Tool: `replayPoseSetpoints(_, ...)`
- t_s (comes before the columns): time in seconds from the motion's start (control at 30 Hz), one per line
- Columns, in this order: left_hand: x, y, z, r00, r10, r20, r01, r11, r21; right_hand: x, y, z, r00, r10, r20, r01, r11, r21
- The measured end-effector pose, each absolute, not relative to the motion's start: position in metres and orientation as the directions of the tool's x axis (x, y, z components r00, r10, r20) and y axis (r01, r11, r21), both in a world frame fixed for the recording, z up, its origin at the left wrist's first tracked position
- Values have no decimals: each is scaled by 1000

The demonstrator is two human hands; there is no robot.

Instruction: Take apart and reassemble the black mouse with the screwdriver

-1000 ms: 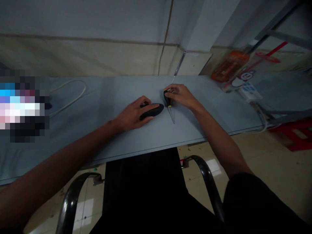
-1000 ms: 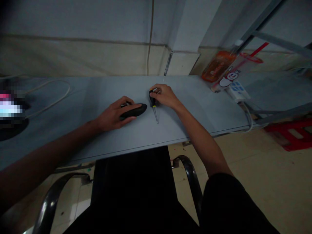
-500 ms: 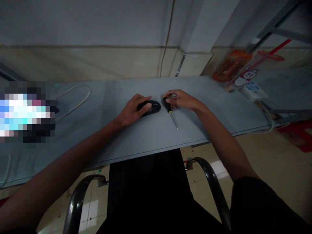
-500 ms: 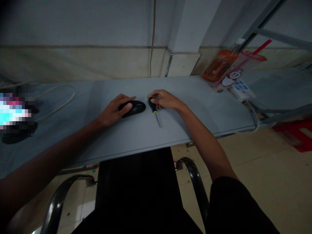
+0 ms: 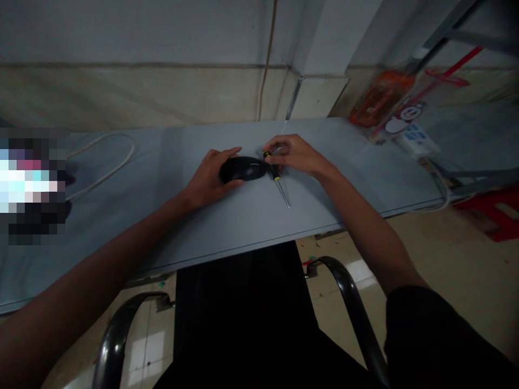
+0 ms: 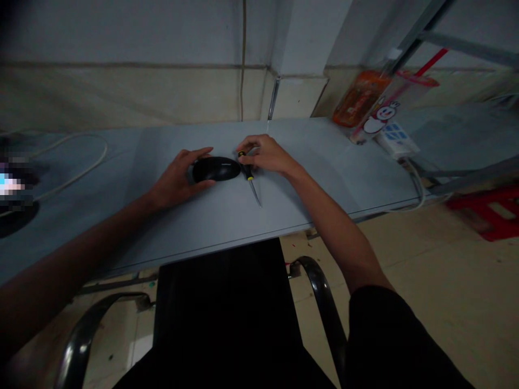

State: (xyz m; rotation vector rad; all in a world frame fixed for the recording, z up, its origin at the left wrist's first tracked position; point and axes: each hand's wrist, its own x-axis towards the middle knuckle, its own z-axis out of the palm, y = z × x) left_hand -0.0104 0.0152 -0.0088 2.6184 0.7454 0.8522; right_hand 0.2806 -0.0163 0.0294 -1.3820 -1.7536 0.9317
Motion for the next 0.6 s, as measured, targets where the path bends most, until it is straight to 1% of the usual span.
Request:
replayPoseSetpoints(0.13, -9, 16, -11, 685, 554, 474, 384, -827, 411, 281, -16, 31, -210, 971, 114, 505, 207, -838)
replayPoseSetpoints(0.3, -7, 16, -13, 676, 562, 476, 413, -824, 387, 285, -16, 33, -215, 973, 78, 561, 188, -806)
replayPoseSetpoints(0.37, -6, 14, -12, 676, 553, 487, 410, -832, 375, 285, -15, 32, -221, 972, 84, 568, 198, -799)
replayPoseSetpoints(0.47, -5, 9, -8, 653, 532, 539, 395, -846, 357, 283, -13, 31, -193, 970, 148, 575, 234, -784)
replayPoseSetpoints(0.6, -6, 3, 0, 583, 552, 596, 392, -834, 389, 281, -13, 30, -144, 953, 265, 619, 296, -728)
